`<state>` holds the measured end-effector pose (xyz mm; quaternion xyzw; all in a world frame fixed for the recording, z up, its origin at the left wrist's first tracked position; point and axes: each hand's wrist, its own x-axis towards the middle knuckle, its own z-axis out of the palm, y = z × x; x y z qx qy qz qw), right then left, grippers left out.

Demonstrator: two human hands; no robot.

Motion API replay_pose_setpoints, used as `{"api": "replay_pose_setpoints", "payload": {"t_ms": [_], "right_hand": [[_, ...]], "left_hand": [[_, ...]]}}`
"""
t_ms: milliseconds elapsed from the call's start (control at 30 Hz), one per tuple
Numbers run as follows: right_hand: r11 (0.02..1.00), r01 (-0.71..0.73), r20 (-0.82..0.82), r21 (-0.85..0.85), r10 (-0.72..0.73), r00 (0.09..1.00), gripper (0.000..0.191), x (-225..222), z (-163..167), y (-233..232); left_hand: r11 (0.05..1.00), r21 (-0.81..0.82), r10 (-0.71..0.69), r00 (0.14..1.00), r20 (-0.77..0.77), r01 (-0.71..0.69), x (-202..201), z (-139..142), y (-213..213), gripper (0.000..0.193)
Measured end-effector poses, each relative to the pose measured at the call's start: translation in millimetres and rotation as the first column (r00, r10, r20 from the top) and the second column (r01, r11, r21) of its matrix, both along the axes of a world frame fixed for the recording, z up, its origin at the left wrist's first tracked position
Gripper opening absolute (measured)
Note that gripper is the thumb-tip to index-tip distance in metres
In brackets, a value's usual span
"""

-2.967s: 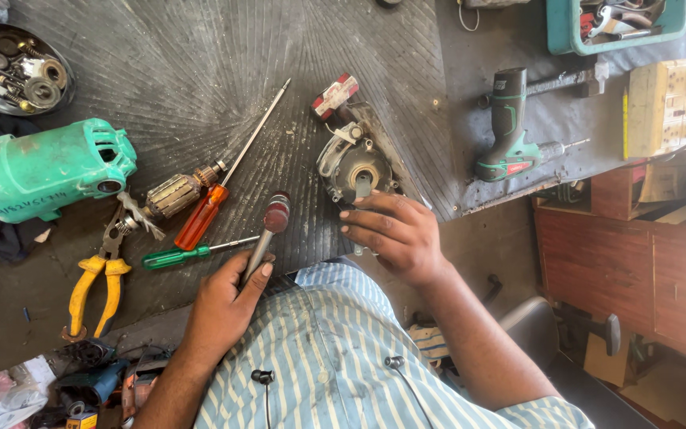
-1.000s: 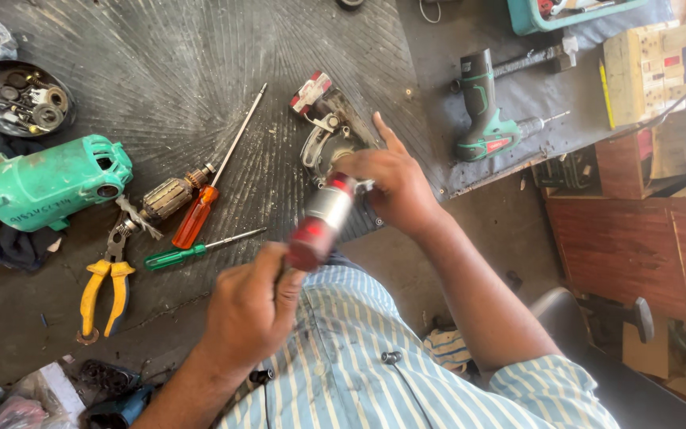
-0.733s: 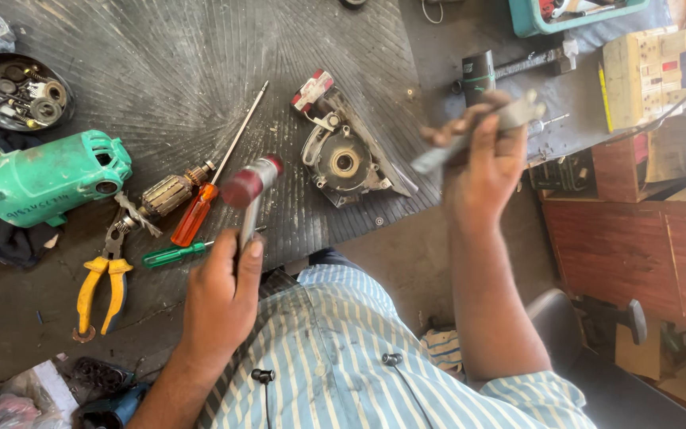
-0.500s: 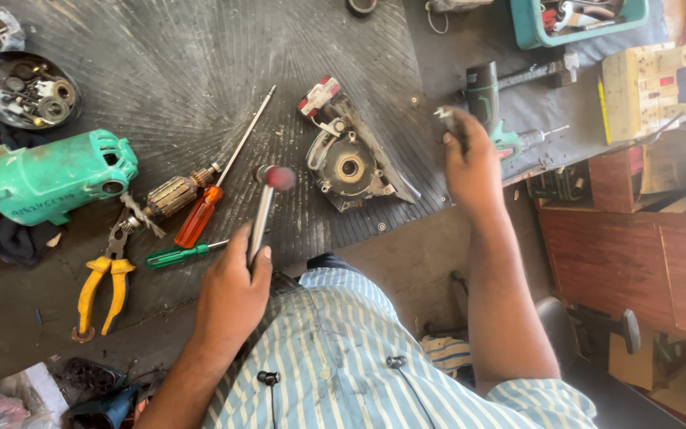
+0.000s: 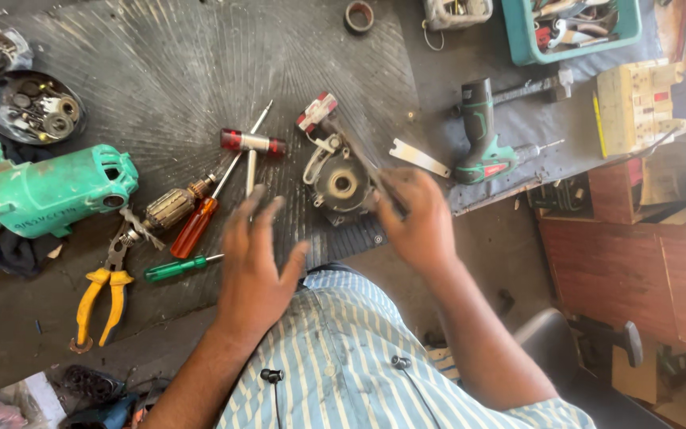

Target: The person disassembles a circular saw at a workbench. They use a screwdriver to unscrew components from the motor housing, pry at the housing, tap parts with a hammer, use pliers, and separate the armature and other internal parts from the casing, laying pieces on the bench.

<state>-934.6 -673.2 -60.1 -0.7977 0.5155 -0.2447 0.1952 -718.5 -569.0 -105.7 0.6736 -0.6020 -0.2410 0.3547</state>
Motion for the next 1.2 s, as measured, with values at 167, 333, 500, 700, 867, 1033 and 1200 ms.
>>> {"api": "replay_pose_setpoints", "payload": {"t_ms": [167, 333, 500, 700, 867, 1033, 1200], "right_hand": [[0.958, -0.279, -0.019, -0.06, 0.278, 0.96, 0.033, 15, 21, 38], [0.823, -0.567, 0.172, -0.03, 0.563, 0.808, 0.021, -5, 11, 37], [0.964, -0.235, 0.124, 0.123, 0.22, 0.967, 0.024, -39, -18, 2], [0.98, -0.19, 0.012, 0.061, 0.19, 0.982, 0.029, -60, -32, -35], [0.956, -0.262, 0.088, 0.132, 0.252, 0.964, 0.031, -73, -31, -44], [0.806, -0.369, 0.422, 0.462, 0.167, 0.891, 0.038, -95, -28, -46], [0.46, -0.635, 0.729, 0.62, -0.04, 0.683, 0.063, -120, -16, -51]], "left_hand": [[0.985, 0.16, 0.027, 0.846, -0.533, 0.069, -19, -7, -17, 0.082], [0.947, 0.305, 0.286, 0.705, -0.649, -0.104, -25, -28, -16, 0.063], [0.893, 0.403, 0.426, 0.658, -0.621, -0.198, -23, -48, -7, 0.052], [0.913, 0.346, 0.407, 0.479, -0.778, -0.215, -32, -61, -10, 0.049], [0.901, 0.363, 0.434, 0.451, -0.78, -0.238, -29, -69, -8, 0.043], [0.91, 0.359, 0.384, 0.098, -0.918, -0.206, -35, -68, 0, 0.037], [0.879, 0.395, 0.375, -0.125, -0.919, -0.268, -78, -77, -17, 0.033]]}}
